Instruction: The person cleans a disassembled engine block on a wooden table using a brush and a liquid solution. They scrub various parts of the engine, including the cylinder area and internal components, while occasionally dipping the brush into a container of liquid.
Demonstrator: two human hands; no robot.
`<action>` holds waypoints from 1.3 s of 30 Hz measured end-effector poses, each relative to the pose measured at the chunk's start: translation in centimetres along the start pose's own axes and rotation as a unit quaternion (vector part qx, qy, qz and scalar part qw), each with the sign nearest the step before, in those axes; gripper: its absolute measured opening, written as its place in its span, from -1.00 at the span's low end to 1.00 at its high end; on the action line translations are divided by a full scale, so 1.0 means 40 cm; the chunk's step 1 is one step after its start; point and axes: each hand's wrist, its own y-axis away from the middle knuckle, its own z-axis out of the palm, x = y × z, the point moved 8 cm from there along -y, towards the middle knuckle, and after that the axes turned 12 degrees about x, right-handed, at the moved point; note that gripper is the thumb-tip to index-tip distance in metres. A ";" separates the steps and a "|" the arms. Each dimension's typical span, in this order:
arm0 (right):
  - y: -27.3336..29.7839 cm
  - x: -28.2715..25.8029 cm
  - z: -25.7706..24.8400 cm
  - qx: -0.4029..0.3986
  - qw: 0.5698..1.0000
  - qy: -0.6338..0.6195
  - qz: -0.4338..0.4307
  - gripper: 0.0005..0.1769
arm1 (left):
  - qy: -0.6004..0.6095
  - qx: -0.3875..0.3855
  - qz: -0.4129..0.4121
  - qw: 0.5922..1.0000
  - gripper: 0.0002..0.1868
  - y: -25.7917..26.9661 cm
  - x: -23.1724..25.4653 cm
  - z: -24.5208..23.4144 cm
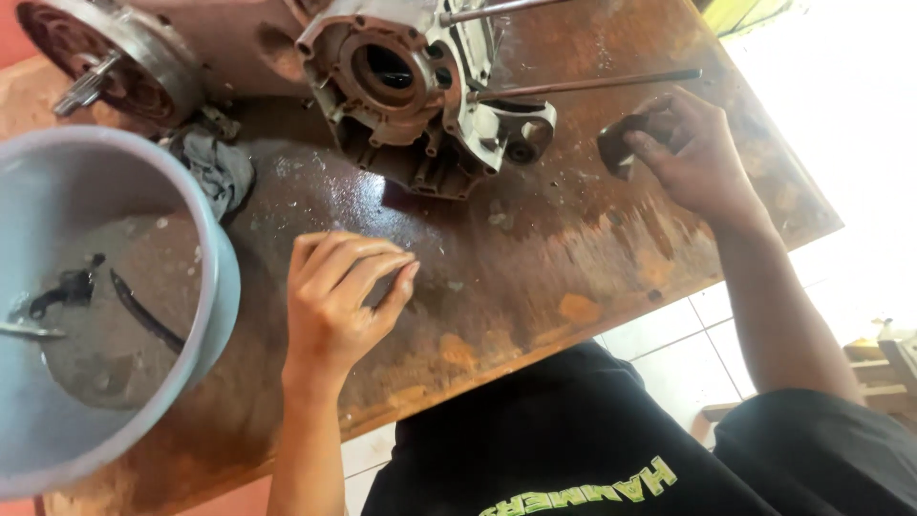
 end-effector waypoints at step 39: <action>0.038 -0.232 0.218 -0.068 0.956 0.173 -0.226 -0.68 | -0.066 0.106 -0.103 0.987 -0.84 0.004 -0.307 0.000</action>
